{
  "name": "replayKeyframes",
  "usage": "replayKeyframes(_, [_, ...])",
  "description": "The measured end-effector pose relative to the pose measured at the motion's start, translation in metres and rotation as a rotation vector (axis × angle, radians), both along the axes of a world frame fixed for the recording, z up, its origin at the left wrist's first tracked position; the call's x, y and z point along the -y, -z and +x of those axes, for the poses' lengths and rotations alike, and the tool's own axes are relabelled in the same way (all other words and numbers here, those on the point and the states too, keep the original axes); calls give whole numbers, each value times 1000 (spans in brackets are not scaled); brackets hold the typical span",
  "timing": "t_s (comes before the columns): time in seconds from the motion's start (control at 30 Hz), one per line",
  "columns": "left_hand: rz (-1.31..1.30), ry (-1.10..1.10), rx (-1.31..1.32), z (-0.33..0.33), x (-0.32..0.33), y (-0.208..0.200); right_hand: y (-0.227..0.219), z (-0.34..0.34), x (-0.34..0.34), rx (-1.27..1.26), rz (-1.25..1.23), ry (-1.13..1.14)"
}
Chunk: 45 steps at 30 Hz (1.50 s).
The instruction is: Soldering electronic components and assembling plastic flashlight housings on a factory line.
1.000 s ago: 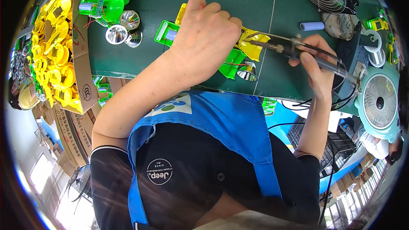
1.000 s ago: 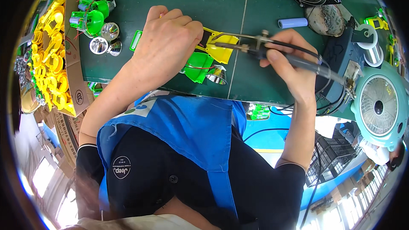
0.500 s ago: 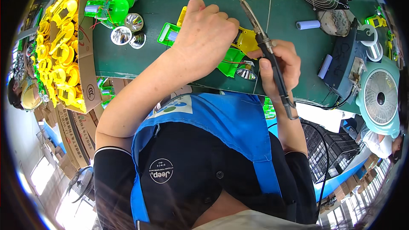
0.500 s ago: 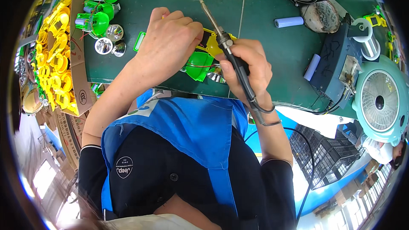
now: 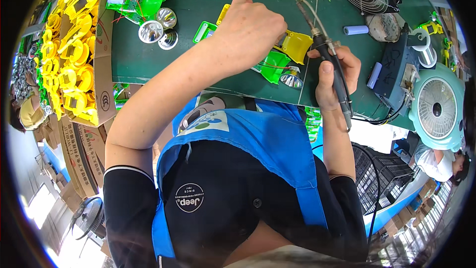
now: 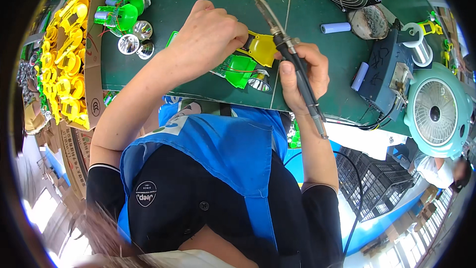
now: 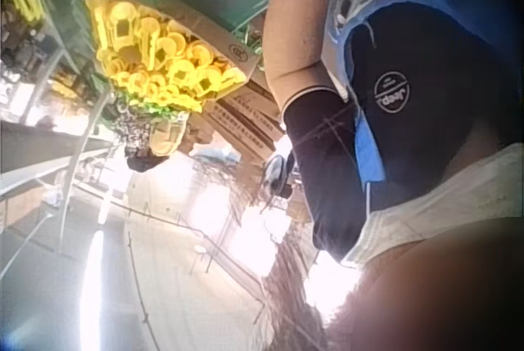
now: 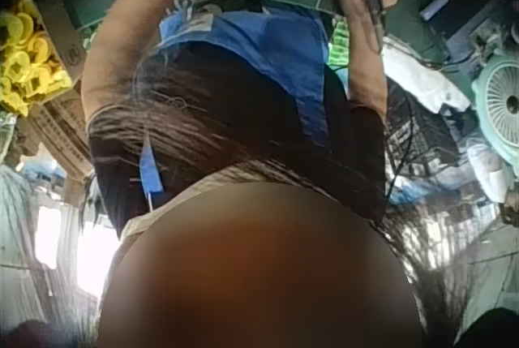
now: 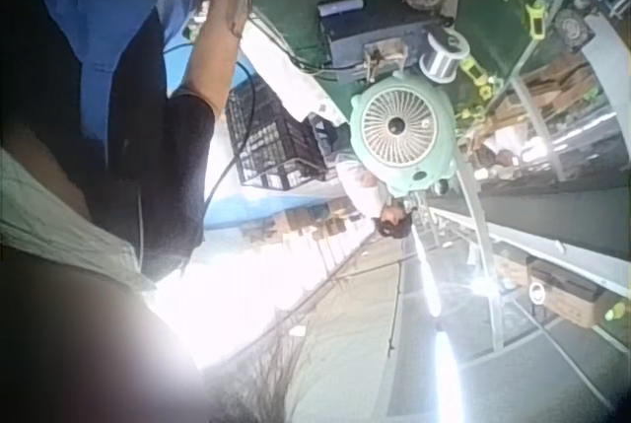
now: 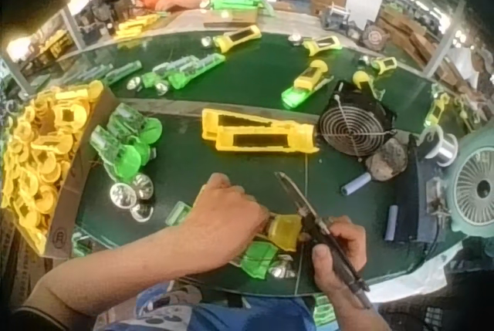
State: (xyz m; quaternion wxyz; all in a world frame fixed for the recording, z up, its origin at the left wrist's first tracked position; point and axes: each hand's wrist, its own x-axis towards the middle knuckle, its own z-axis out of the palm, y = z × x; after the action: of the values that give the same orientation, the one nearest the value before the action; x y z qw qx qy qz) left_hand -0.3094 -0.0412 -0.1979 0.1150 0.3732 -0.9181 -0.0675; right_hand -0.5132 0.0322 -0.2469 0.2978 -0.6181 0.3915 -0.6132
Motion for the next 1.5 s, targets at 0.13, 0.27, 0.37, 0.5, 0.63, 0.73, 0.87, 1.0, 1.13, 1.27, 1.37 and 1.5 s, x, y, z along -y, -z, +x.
replayKeyframes(0.13, [-56, -58, -268, 19, -1, -23, -5, -5, -3, -61, 33, 73])
replayKeyframes(0.27, [-23, -490, 99, 83, -53, -42, -13, -14, -11, -112, -22, 132])
replayKeyframes(0.37, [116, -496, 34, 91, -82, -9, -6, -5, -5, -45, 47, 135])
replayKeyframes(0.5, [133, -561, -242, 103, -94, 0, -6, 1, -1, -22, 87, 159])
replayKeyframes(0.63, [591, -391, -782, 112, -83, -22, -11, -9, -13, 115, 226, 54])
replayKeyframes(0.73, [580, -126, -692, 104, -58, -24, -12, -22, -20, 264, 393, -67])
replayKeyframes(0.87, [310, 116, -476, 89, -28, -22, -17, -38, -23, 334, 458, -140])
replayKeyframes(1.0, [89, -284, -355, 99, -45, -39, -20, -38, -24, 303, 435, -105])
replayKeyframes(1.13, [283, -401, 67, 101, -90, -23, -12, -25, -11, 333, 407, -103])
replayKeyframes(1.27, [279, -457, -390, 111, -106, -6, -10, -22, -6, 318, 383, -50])
replayKeyframes(1.37, [663, -451, -842, 114, -95, -12, -13, -26, -11, 324, 372, -100])
replayKeyframes(1.5, [546, -149, -670, 103, -60, -24, -18, -29, -21, 306, 433, -128])
